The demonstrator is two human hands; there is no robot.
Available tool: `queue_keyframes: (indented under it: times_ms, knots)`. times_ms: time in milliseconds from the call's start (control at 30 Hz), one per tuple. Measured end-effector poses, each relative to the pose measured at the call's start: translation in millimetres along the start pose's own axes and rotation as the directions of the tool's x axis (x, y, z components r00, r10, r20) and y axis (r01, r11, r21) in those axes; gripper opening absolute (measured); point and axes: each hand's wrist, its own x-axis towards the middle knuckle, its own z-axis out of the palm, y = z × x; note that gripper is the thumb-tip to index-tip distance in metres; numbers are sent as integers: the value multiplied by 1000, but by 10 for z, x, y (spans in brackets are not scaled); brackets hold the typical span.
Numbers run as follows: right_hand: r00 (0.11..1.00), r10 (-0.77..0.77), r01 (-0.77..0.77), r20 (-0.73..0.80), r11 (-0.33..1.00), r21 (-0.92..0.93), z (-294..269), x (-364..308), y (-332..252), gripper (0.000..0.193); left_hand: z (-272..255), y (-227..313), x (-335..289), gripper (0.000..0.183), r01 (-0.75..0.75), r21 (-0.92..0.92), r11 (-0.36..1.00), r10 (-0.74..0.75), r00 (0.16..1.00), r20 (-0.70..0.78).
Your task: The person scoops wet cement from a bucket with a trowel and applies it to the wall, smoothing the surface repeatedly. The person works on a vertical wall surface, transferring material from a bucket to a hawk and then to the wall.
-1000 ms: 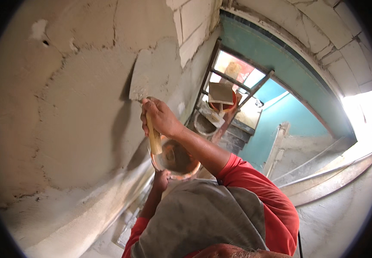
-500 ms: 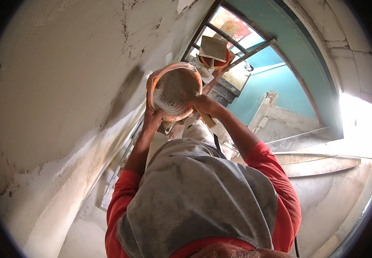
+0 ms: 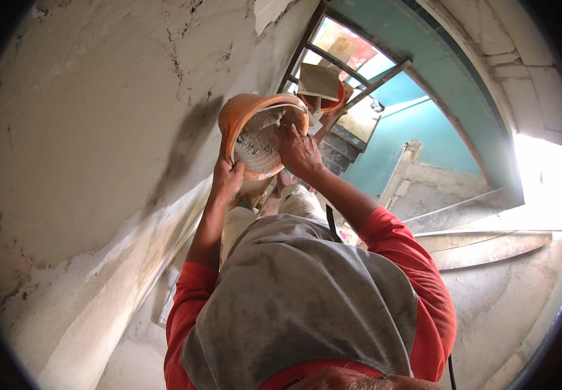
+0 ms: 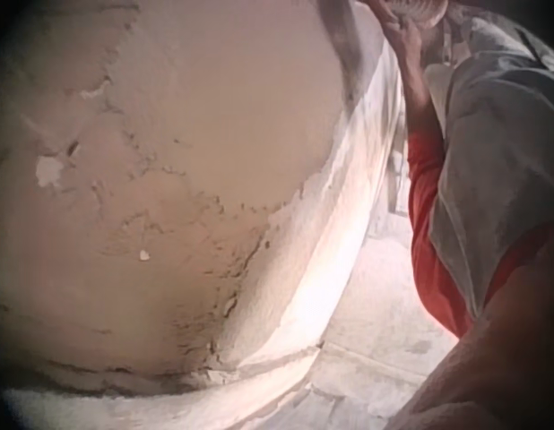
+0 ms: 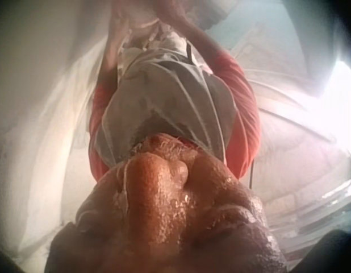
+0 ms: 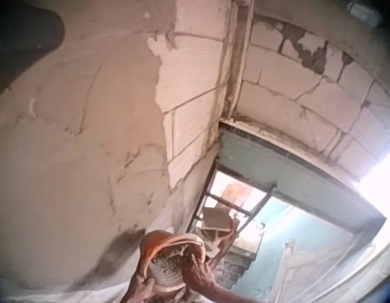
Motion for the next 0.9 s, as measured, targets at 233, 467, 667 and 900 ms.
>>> queue_keyframes:
  times_ms: [233,467,667,900]
  knots:
    - [982,50,-50,180,999,-4,-83,-140,90,25,119,262,-13,56,45,-92,995,-49,998,-40]
    - [947,65,-118,314,981,153,-114,77,342,24,269,523,-40,77,-147,-60,987,142,987,-77]
    - [703,3,-524,711,678,516,-165,-38,553,31,289,280,-162,73,-178,-70,981,181,983,39]
    - [614,-143,-729,776,274,627,-95,-150,326,42,301,170,-263,78,-31,-237,971,61,991,118]
